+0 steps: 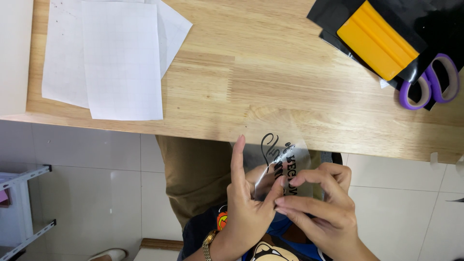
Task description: Weeding excess vinyl from a cut decal design using a weeding tool and hands
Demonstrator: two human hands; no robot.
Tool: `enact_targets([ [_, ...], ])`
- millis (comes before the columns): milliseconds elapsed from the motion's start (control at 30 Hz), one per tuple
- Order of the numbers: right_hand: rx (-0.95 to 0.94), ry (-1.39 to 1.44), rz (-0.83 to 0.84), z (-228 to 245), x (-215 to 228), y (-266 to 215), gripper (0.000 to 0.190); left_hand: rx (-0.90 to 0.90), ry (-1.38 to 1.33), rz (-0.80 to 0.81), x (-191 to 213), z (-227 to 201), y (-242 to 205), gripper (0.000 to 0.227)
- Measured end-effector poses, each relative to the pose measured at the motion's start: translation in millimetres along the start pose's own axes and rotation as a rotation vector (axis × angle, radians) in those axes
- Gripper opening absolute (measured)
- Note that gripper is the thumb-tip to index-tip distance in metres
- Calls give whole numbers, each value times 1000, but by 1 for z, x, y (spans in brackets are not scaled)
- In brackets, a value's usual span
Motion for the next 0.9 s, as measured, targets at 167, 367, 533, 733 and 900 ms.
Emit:
enact_targets([
  [167,-120,-34,73,-7,5,0,25,-37,70,24,0,0,-2,87],
  [367,-162,73,123,-2,11,0,20,15,36,26,-1,-1,3,92],
  [533,-126,117,167,-4,8,-5,13,83,-71,1,-2,1,6,96],
  [733,-15,47,101,-1,3,-6,12,97,-125,-12,-2,1,6,96],
  [900,171,-188,-57,1,3,-8,11,151,-127,-29,-2,5,4,97],
])
Point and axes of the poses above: each hand's wrist, its own y-axis towards the middle knuckle, its own x-axis out of the back of the hand, z = x × y, the point moved 4 cm from there along y, towards the middle knuckle, and after that the axes turned 10 degrees about -x, right-handed, at the moved point
